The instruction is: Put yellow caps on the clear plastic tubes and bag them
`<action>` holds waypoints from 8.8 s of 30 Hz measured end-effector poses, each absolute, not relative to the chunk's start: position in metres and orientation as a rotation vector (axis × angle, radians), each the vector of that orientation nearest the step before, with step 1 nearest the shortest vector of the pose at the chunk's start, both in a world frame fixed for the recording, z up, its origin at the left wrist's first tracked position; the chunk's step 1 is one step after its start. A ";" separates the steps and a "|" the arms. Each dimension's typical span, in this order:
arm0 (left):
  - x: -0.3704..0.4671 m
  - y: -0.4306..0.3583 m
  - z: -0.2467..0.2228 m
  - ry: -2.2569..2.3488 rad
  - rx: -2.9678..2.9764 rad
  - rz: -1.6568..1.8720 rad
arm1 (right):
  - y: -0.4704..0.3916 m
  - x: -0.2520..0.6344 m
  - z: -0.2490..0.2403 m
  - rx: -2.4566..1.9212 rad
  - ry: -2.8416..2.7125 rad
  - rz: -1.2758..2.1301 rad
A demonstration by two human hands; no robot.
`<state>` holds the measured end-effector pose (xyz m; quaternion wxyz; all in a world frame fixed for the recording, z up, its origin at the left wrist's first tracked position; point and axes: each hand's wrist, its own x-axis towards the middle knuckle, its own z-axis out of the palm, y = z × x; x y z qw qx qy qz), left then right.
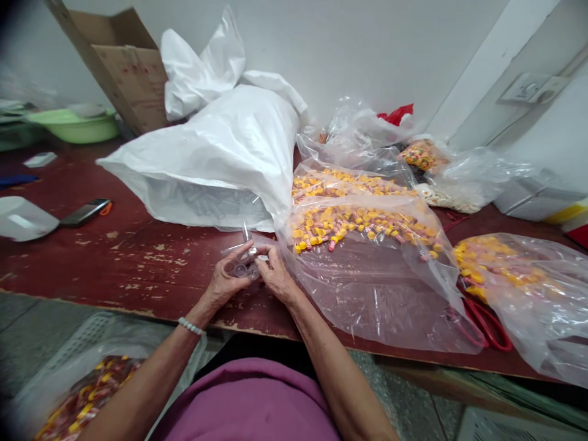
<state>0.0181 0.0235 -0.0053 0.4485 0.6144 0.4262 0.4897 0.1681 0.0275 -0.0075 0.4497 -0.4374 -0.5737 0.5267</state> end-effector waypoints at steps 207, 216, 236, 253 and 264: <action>-0.007 -0.006 -0.007 1.107 1.770 1.061 | -0.032 0.160 0.046 -1.135 -2.206 0.111; -0.005 -0.005 -0.005 1.147 1.729 1.057 | -0.044 0.169 0.054 -1.156 -2.193 -0.090; -0.003 -0.003 -0.016 1.187 1.737 1.095 | -0.003 0.215 0.059 -1.283 -1.612 0.363; -0.006 -0.004 -0.009 1.180 1.799 1.059 | -0.025 0.165 0.028 -1.205 -2.098 0.168; -0.001 -0.005 -0.008 1.264 1.741 1.080 | -0.034 0.219 0.066 -1.280 -1.714 -0.058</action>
